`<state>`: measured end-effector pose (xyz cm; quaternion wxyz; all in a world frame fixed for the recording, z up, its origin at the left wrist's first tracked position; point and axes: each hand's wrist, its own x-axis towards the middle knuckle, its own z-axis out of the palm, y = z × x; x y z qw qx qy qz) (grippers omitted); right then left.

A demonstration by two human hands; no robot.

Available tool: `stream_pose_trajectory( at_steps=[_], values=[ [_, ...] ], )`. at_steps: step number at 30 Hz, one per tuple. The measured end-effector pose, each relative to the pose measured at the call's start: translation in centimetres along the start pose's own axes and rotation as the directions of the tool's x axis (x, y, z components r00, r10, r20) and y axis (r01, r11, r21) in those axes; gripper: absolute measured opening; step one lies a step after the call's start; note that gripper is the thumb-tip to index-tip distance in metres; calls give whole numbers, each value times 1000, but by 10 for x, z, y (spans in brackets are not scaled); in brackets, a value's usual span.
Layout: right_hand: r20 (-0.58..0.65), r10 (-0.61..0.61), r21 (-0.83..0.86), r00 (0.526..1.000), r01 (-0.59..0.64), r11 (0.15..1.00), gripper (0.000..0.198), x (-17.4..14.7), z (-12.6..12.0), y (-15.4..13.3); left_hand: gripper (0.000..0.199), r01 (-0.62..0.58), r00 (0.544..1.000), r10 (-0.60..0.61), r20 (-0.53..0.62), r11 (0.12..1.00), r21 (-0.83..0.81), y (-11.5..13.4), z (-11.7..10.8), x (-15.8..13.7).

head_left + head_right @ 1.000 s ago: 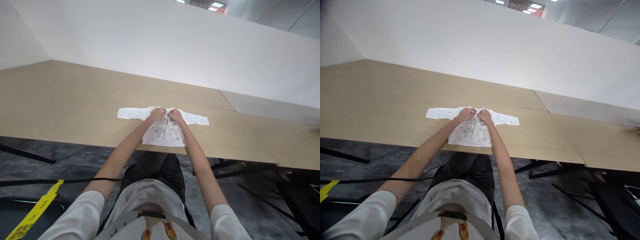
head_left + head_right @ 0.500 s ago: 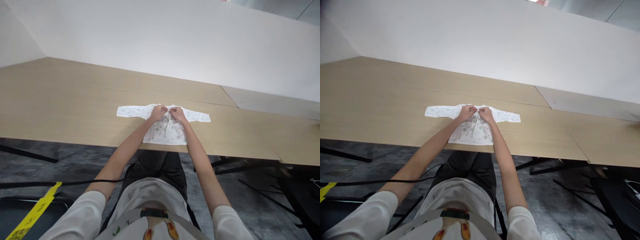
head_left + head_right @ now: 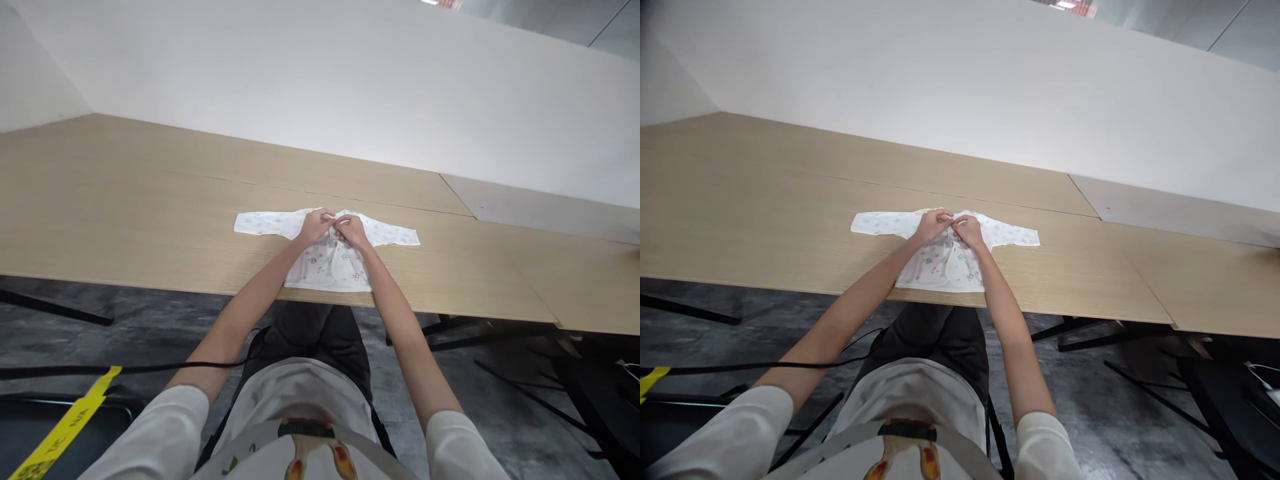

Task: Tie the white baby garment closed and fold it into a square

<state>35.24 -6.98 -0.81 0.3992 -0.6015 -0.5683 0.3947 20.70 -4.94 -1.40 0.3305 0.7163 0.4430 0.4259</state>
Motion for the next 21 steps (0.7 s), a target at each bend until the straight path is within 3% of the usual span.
stream_pose_trajectory(
  at_steps=[9, 11, 13, 16, 18, 21],
  values=[
    [-55, 106, 148, 993, -97, 984, 9, 3, -1, 1, 26, -75, 997, 77, -16, 992, 98, -3, -2, 1],
    [-75, 79, 27, 994, -77, 997, 7, 3, -2, 3, 28, -93, 995, 87, 41, 982, 164, -5, -2, 1],
    [-101, -18, -208, 995, -3, 978, 11, 2, -2, 4, 30, -98, 992, 69, 105, 947, 306, -4, -3, 1],
    [-57, -200, -549, 978, 136, 824, 20, -2, -2, 2, 27, -92, 992, 28, 123, 827, 555, -1, -6, 0],
    [-18, -248, -639, 969, 179, 748, 23, -6, -4, -3, 22, -87, 993, 13, 116, 746, 660, 3, -9, -3],
    [18, -202, -612, 979, 171, 772, 23, -14, -10, -14, 22, -101, 988, -4, 155, 739, 666, 10, -10, -9]
  ],
)
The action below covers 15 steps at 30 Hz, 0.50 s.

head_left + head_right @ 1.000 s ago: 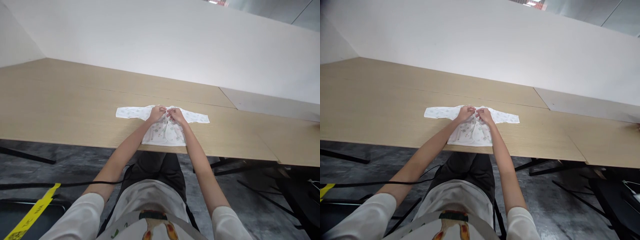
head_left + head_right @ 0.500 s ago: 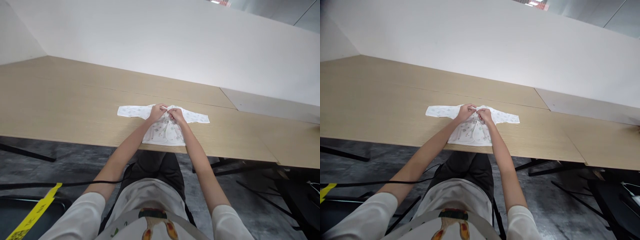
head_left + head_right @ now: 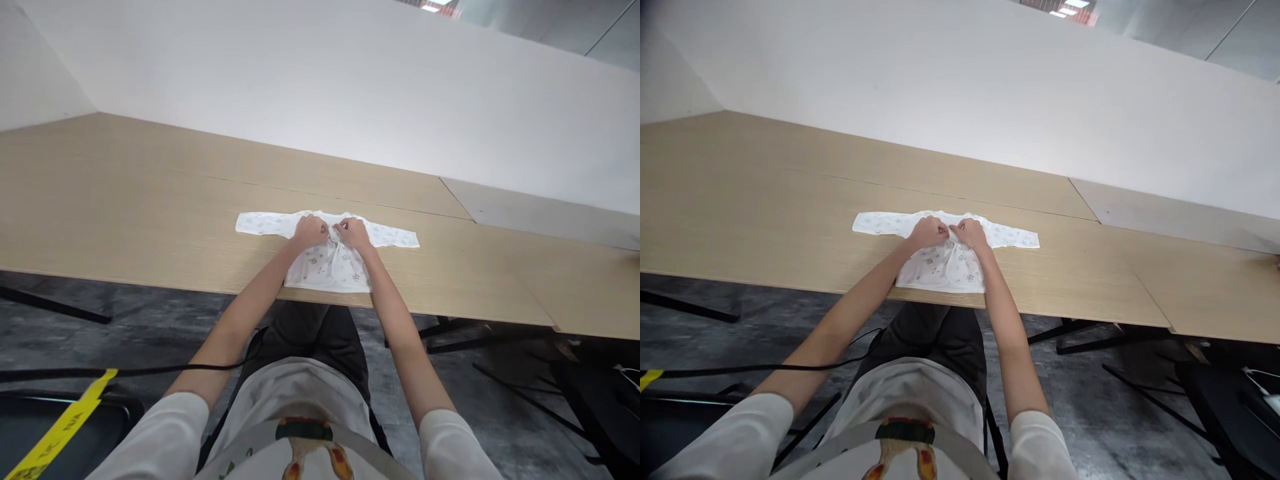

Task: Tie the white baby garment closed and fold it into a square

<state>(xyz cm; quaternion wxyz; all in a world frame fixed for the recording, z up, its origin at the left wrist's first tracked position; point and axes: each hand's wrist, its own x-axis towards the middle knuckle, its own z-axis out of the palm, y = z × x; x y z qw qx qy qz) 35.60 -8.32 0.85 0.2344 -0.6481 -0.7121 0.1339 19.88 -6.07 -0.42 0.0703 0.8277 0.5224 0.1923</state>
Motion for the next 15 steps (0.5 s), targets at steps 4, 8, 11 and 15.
stream_pose_trajectory(
  at_steps=[4, 8, 11, 15],
  values=[
    [311, 27, 175, 950, -85, 981, 40, -6, -17, 0, 29, -66, 993, 84, 84, 977, -203, 4, 0, -5],
    [454, 5, 264, 891, -140, 954, 36, -6, -24, 9, 32, -98, 977, 147, 156, 954, -283, 2, 4, -4],
    [449, 20, 294, 893, -168, 941, 24, -5, -24, 13, 29, -92, 980, 138, 144, 954, -287, -1, 5, -3],
    [457, 24, 331, 889, -195, 923, 0, -4, -23, 14, 23, -101, 982, 151, 111, 923, -371, -2, 4, -5]
  ],
)
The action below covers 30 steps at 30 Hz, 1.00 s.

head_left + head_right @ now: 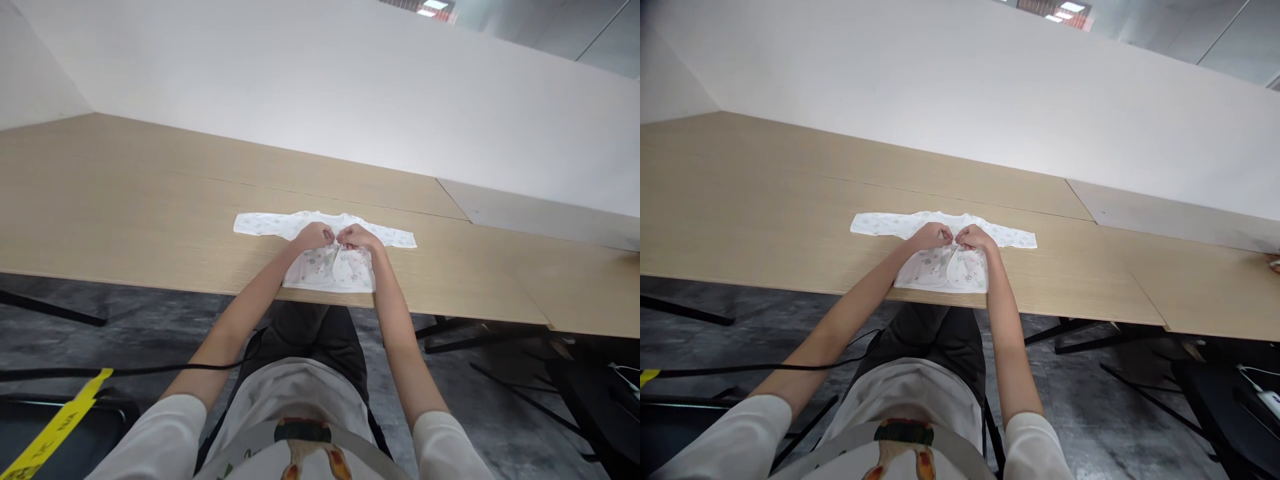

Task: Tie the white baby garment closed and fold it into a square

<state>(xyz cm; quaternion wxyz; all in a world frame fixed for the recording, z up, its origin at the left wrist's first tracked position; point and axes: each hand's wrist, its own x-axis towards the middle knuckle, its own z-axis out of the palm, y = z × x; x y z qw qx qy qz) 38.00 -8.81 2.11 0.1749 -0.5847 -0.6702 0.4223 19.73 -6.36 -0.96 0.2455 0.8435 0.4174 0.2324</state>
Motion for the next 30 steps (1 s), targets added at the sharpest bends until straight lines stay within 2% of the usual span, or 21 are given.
stream_pose_trajectory(
  at_steps=[4, 12, 20, 25, 30],
  values=[
    [10, -8, 0, 1000, 8, 1000, 7, -2, 2, -3, 19, 11, 1000, -10, 9, 994, -106, 1, -2, -1],
    [-81, -72, 56, 994, 77, 995, 20, -9, 3, -10, 16, 100, 995, -97, 26, 935, -340, -4, -3, 2],
    [-17, -87, 96, 996, 88, 991, 28, -6, 2, -7, 19, 152, 985, -172, -21, 918, -366, 0, -7, 1],
    [-3, -123, 141, 992, 122, 982, 19, 0, 4, -1, 18, 148, 985, -172, -29, 910, -388, 2, -8, 1],
    [-31, -108, 108, 994, 111, 988, 15, -2, 5, -5, 18, 127, 988, -154, -34, 907, -401, 1, -8, 0]
  ],
)
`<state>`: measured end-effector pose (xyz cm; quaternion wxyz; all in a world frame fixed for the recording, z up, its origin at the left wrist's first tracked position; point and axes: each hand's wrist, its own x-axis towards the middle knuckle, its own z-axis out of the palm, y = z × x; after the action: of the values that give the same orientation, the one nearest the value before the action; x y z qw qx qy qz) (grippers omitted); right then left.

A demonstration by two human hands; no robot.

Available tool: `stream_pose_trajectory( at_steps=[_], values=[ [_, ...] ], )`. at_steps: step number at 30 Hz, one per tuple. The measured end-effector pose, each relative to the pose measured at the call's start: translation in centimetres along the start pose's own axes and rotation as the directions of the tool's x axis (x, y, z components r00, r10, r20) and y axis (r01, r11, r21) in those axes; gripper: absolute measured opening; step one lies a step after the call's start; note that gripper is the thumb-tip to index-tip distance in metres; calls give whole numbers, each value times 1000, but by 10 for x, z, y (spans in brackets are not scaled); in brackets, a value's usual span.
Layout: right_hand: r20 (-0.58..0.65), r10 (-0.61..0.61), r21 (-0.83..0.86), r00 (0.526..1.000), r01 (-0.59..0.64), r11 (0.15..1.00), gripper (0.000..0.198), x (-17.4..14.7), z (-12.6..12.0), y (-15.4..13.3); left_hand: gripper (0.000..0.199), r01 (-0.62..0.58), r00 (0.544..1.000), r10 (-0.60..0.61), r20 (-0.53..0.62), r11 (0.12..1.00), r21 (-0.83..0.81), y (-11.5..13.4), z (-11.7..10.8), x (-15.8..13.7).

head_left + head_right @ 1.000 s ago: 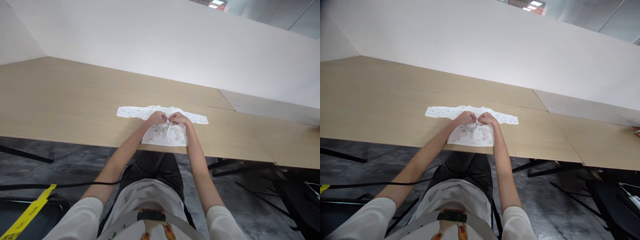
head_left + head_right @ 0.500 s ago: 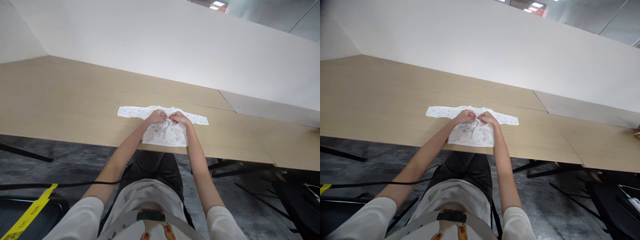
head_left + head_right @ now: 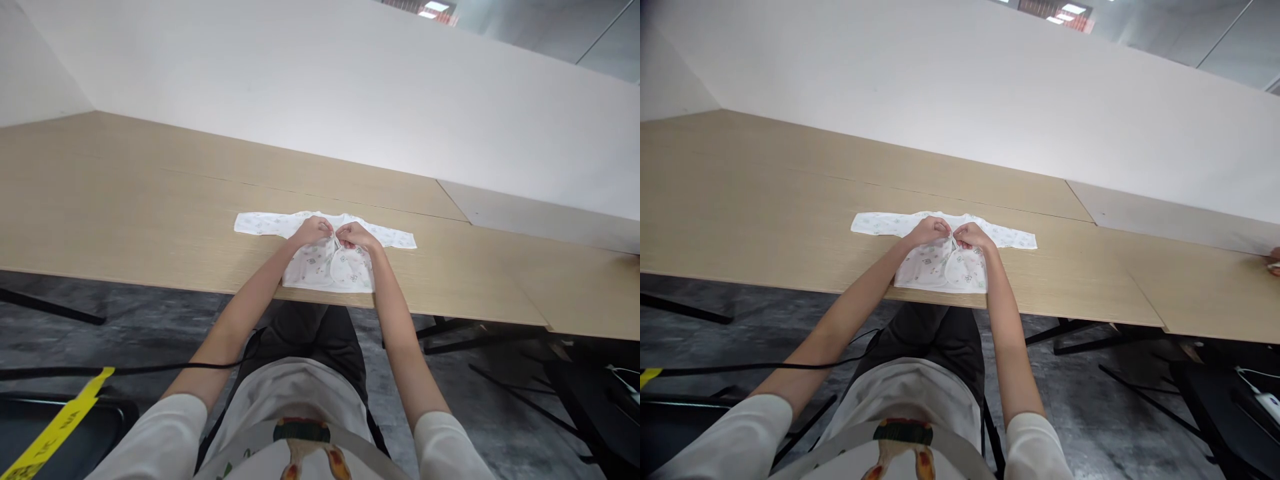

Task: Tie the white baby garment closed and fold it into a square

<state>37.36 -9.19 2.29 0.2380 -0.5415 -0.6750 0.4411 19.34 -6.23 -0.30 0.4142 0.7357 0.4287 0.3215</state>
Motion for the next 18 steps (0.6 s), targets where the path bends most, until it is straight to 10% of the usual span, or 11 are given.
stream_pose_trajectory(
  at_steps=[18],
  values=[
    [-88, 53, 81, 995, -46, 996, 13, 7, 8, 9, 25, 40, 993, -27, -114, 993, 107, 2, 7, -1]
  ],
)
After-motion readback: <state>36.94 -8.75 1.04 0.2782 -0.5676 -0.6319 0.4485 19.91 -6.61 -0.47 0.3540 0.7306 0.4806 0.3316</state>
